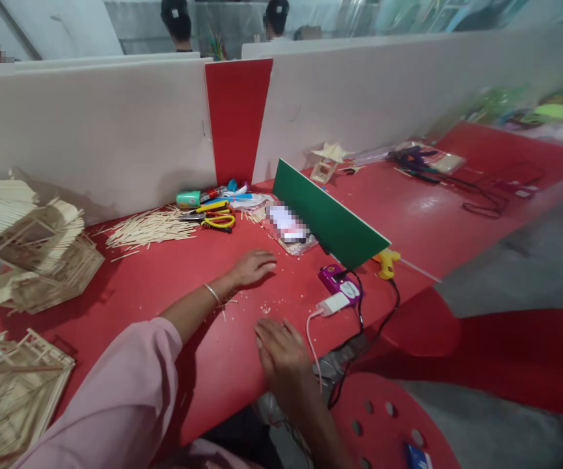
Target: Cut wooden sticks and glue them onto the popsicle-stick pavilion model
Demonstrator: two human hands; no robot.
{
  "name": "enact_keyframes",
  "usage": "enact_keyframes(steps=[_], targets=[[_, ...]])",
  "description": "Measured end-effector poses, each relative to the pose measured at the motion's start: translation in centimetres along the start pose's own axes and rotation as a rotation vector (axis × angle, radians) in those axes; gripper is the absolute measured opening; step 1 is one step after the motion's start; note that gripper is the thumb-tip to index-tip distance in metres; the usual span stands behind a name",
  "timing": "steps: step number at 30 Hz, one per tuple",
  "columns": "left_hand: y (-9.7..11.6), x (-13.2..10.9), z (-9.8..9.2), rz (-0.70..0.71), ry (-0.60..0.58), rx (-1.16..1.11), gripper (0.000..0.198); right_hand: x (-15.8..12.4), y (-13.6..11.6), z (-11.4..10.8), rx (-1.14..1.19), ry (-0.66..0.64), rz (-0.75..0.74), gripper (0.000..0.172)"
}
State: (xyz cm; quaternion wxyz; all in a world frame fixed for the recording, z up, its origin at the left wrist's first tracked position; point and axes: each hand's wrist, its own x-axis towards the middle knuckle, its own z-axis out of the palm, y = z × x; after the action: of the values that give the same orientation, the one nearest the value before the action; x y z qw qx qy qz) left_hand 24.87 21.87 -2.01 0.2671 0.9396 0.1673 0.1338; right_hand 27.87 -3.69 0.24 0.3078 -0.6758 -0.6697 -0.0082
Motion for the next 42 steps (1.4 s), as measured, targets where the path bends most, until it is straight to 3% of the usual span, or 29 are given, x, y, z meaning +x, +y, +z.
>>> enact_keyframes(steps=[3, 5, 9, 12, 15, 20, 23, 28, 30, 33, 36, 38, 40, 42], targets=[[-0.1, 0.2, -0.2, -0.084, 0.07, -0.021, 0.058, 0.1, 0.6, 0.6, 0.035, 0.036, 0.046, 0.038], [0.3, 0.6, -0.1, -0.1, 0.011, 0.054, 0.058, 0.3, 1.0, 1.2, 0.062, 0.05, 0.126, 0.043], [2.2, -0.2, 1.0, 0.066, -0.225, 0.095, 0.064, 0.6, 1.2, 1.7, 0.166, 0.087, 0.292, 0.064], [3.7, -2.5, 1.6, 0.217, -0.272, 0.019, 0.063, 0.7, 1.0, 0.9, 0.235, 0.134, 0.333, 0.067], [4.4, -4.9, 1.2, 0.226, -0.295, -0.048, 0.063, 0.4, 0.8, -0.4, 0.264, 0.148, 0.34, 0.062], [3.5, -7.0, -1.0, 0.065, -0.317, -0.192, 0.066, -1.4, 0.3, -1.5, 0.278, 0.147, 0.391, 0.058], [2.2, -7.6, -2.5, -0.045, -0.276, -0.139, 0.073, -2.7, -0.4, -1.0, 0.289, 0.081, 0.404, 0.06], [0.5, -8.5, -3.6, -0.011, -0.286, 0.041, 0.072, -3.7, -0.8, 0.1, 0.301, 0.057, 0.373, 0.061], [1.5, -8.8, -2.6, 0.013, -0.263, 0.11, 0.075, -3.6, -0.6, 0.2, 0.305, 0.06, 0.379, 0.061], [5.1, -9.1, 0.3, 0.122, -0.292, 0.118, 0.078, -3.2, -0.4, 0.1, 0.325, 0.054, 0.349, 0.059], [9.2, -8.9, 2.8, 0.271, -0.382, 0.031, 0.063, -2.5, -0.7, -0.5, 0.336, 0.078, 0.315, 0.057], [10.5, -9.0, 2.9, 0.312, -0.424, -0.04, 0.052, -2.1, -1.0, -1.1, 0.33, 0.103, 0.316, 0.054], [9.9, -10.3, 1.5, 0.247, -0.351, -0.067, 0.048, -2.0, -1.2, -1.8, 0.32, 0.13, 0.327, 0.052], [7.4, -13.0, -0.9, 0.056, -0.147, -0.007, 0.05, -2.1, -1.3, -2.2, 0.312, 0.146, 0.333, 0.052]])
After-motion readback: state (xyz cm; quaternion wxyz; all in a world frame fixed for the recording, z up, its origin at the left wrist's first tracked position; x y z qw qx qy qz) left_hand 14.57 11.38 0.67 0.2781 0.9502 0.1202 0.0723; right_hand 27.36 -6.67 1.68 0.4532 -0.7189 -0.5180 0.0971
